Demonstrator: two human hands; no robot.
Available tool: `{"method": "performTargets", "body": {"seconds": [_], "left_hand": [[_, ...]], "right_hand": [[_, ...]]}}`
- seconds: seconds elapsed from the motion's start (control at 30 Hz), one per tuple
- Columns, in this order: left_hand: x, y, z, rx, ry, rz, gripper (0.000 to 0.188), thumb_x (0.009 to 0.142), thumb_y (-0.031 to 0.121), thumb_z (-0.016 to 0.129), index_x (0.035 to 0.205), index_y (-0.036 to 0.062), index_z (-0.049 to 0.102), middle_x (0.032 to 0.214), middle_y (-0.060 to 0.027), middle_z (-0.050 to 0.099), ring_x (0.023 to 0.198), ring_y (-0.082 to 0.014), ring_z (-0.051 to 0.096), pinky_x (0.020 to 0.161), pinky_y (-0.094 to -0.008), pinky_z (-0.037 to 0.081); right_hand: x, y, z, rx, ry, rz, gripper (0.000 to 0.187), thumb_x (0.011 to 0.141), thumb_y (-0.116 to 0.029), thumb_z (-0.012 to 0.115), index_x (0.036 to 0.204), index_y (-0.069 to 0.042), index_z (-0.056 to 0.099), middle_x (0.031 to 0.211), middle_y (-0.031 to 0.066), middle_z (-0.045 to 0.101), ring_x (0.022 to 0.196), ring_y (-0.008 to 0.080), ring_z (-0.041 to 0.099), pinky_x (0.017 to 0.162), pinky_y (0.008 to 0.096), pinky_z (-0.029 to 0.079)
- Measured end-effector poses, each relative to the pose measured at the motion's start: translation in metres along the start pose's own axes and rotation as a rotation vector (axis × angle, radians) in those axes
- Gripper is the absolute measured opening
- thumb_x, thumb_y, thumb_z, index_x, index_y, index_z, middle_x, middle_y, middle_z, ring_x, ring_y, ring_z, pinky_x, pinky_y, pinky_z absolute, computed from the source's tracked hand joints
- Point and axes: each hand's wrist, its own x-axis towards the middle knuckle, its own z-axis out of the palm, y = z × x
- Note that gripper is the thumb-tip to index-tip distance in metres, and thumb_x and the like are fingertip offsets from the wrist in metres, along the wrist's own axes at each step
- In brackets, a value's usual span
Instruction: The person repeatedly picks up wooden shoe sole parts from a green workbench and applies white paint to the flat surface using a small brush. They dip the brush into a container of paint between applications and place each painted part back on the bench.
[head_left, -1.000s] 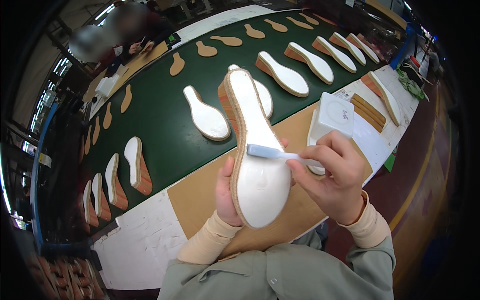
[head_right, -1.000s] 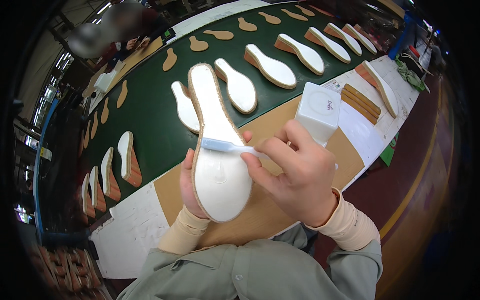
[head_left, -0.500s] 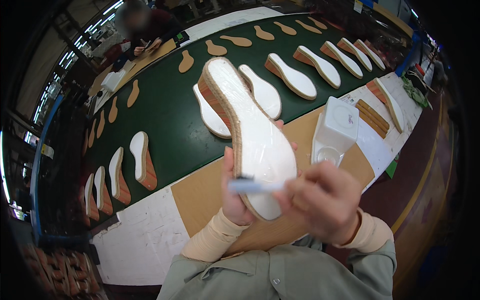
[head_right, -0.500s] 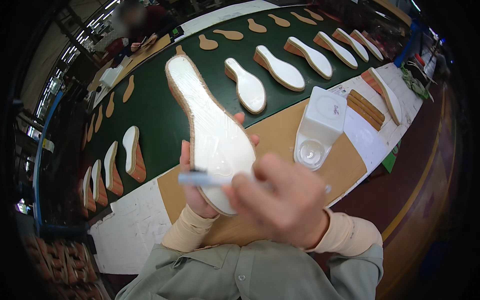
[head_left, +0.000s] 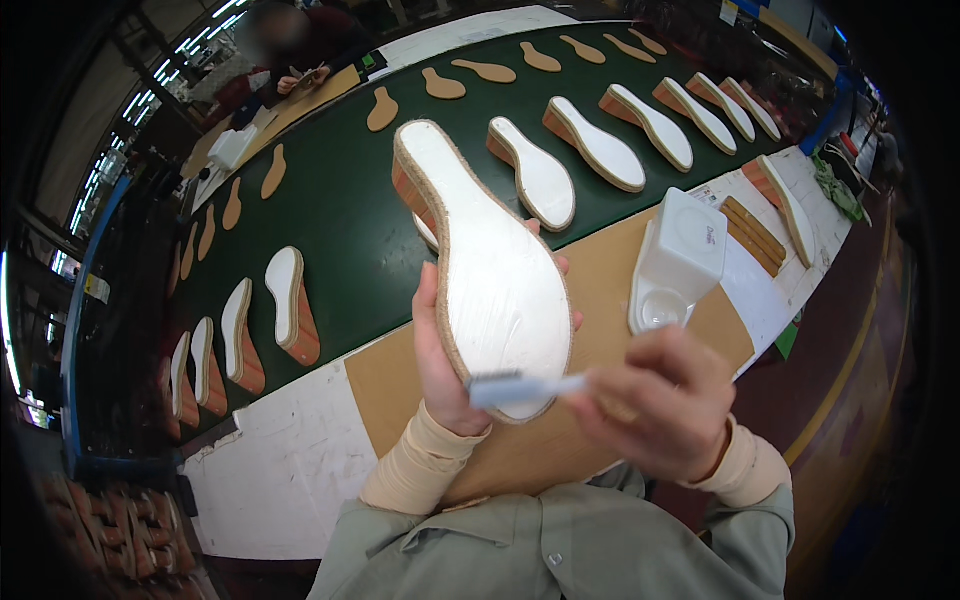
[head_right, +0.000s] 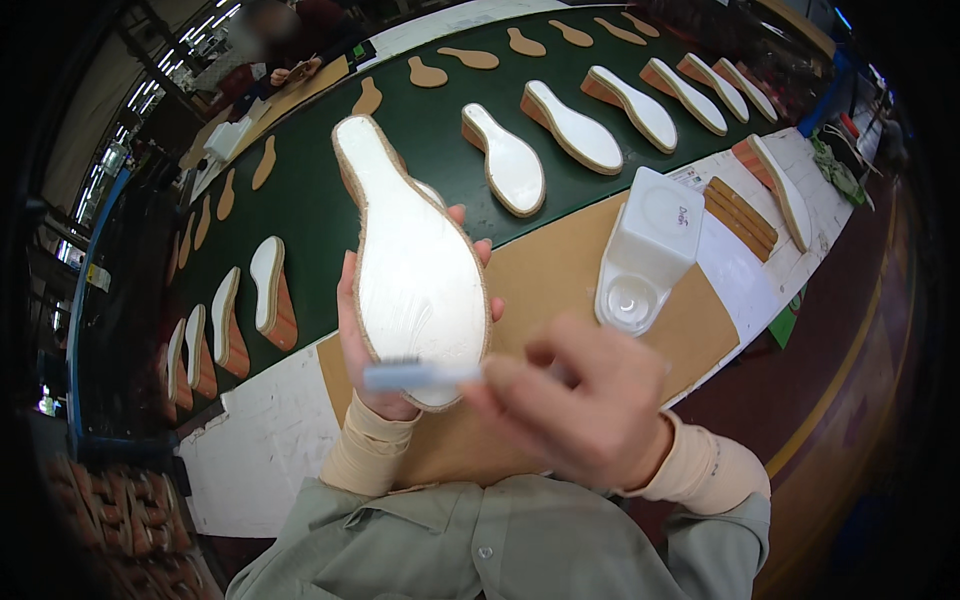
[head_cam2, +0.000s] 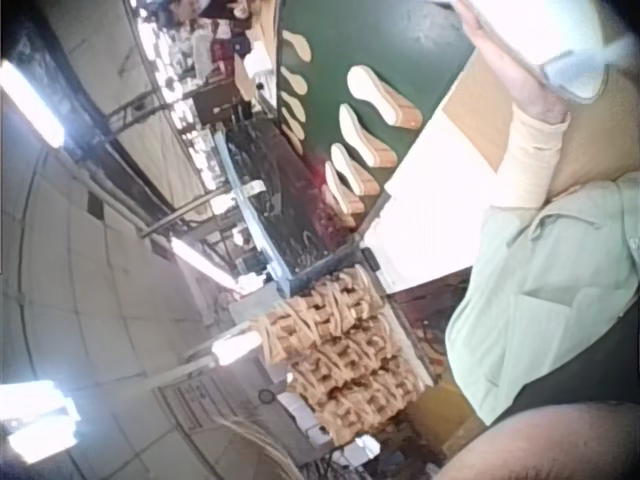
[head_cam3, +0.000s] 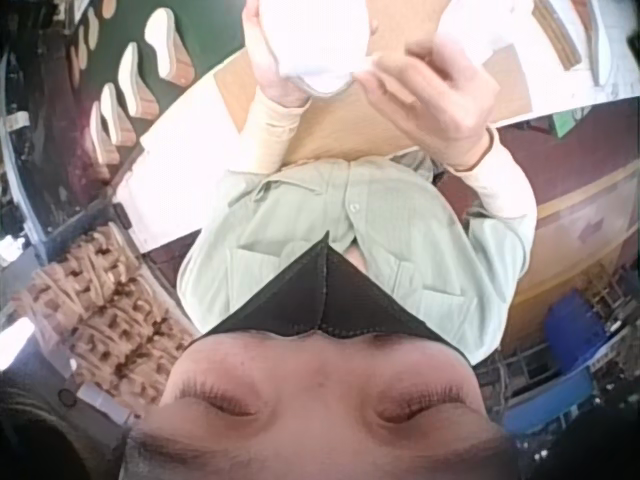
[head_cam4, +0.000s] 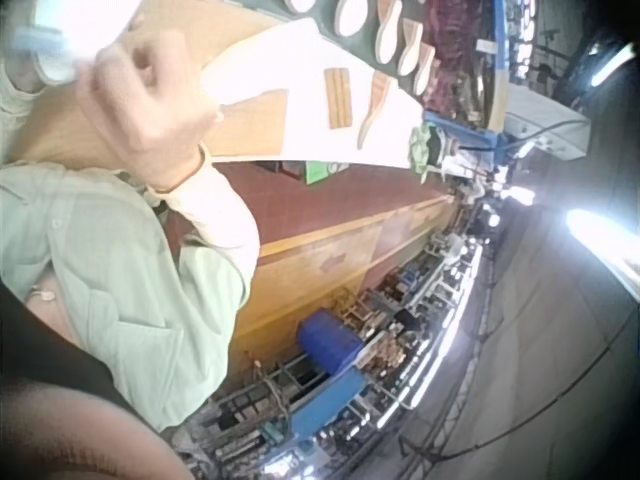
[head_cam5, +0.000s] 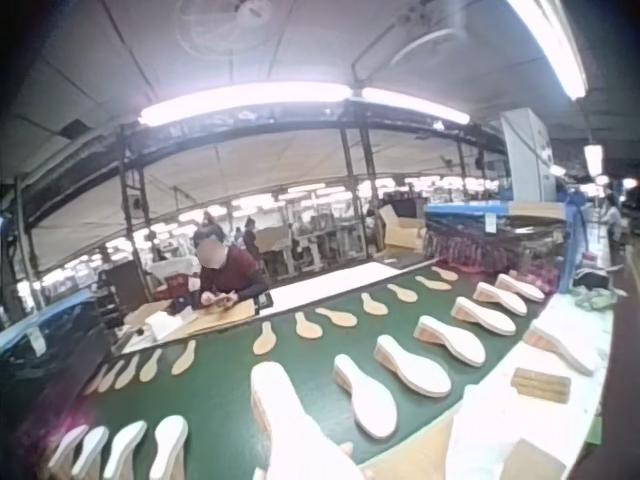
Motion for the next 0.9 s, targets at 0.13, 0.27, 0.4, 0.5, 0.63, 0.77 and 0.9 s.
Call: {"method": "performTargets", "body": {"seconds": [0.13, 0.27, 0.4, 0.5, 0.63, 0.77, 0.9], "left_hand": [[0.0, -0.003, 0.006, 0.189, 0.095, 0.002, 0.068, 0.101, 0.057, 0.029, 0.155, 0.0149, 0.027, 0.154, -0.0166, 0.035, 0.133, -0.0386, 0.045, 0.098, -0.0624, 0.048], [-0.002, 0.008, -0.003, 0.089, 0.056, -0.033, 0.07, 0.101, 0.057, 0.029, 0.151, 0.0089, 0.033, 0.146, -0.0165, 0.045, 0.13, -0.0369, 0.05, 0.099, -0.0595, 0.05], [-0.005, 0.007, -0.004, 0.075, 0.083, -0.085, 0.069, 0.101, 0.055, 0.03, 0.155, 0.0123, 0.027, 0.151, -0.0194, 0.038, 0.131, -0.0383, 0.047, 0.095, -0.0604, 0.051], [-0.003, 0.002, 0.0, 0.125, 0.04, -0.14, 0.068, 0.101, 0.055, 0.028, 0.149, 0.008, 0.036, 0.142, -0.0149, 0.049, 0.13, -0.0366, 0.05, 0.098, -0.0581, 0.05], [-0.004, 0.013, -0.008, 0.009, 0.003, -0.162, 0.068, 0.102, 0.056, 0.027, 0.15, 0.0082, 0.035, 0.144, -0.0162, 0.048, 0.134, -0.0376, 0.047, 0.099, -0.0599, 0.048], [-0.008, 0.012, -0.007, 0.012, 0.06, -0.236, 0.067, 0.102, 0.055, 0.027, 0.152, 0.0094, 0.033, 0.148, -0.0181, 0.042, 0.132, -0.0403, 0.047, 0.097, -0.0602, 0.049], [-0.01, 0.013, -0.003, -0.001, 0.04, -0.287, 0.066, 0.103, 0.053, 0.027, 0.152, 0.0098, 0.032, 0.149, -0.0188, 0.042, 0.131, -0.0429, 0.047, 0.098, -0.0612, 0.049]], "right_hand": [[0.017, 0.02, 0.006, -0.072, 0.05, -0.041, 0.021, 0.068, -0.014, 0.084, 0.077, -0.011, 0.066, 0.07, 0.0016, 0.05, 0.049, 0.0148, 0.048, 0.042, 0.0287, 0.036], [-0.008, 0.006, 0.001, 0.033, -0.14, -0.214, 0.021, 0.07, -0.019, 0.084, 0.079, -0.012, 0.066, 0.074, 0.0009, 0.052, 0.049, 0.0133, 0.048, 0.042, 0.0293, 0.035], [0.007, 0.019, -0.002, 0.056, -0.003, -0.075, 0.021, 0.068, -0.015, 0.085, 0.077, -0.011, 0.067, 0.073, 0.0004, 0.052, 0.05, 0.0124, 0.048, 0.043, 0.0286, 0.036], [0.015, 0.034, 0.002, 0.015, -0.002, -0.05, 0.022, 0.067, -0.015, 0.086, 0.078, -0.011, 0.068, 0.07, 0.0006, 0.049, 0.049, 0.0133, 0.048, 0.043, 0.0293, 0.037], [-0.009, 0.019, 0.0, 0.125, -0.163, -0.178, 0.021, 0.069, -0.015, 0.086, 0.08, -0.012, 0.068, 0.07, 0.0004, 0.049, 0.05, 0.0124, 0.049, 0.044, 0.0287, 0.037], [-0.002, 0.025, -0.003, 0.106, -0.064, -0.12, 0.019, 0.071, -0.017, 0.085, 0.079, -0.012, 0.069, 0.069, -0.0002, 0.05, 0.05, 0.0116, 0.048, 0.043, 0.0278, 0.036], [0.001, 0.038, -0.006, -0.006, -0.05, -0.129, 0.016, 0.072, -0.019, 0.084, 0.079, -0.014, 0.07, 0.067, -0.0001, 0.049, 0.048, 0.0116, 0.047, 0.041, 0.0275, 0.035]]}}
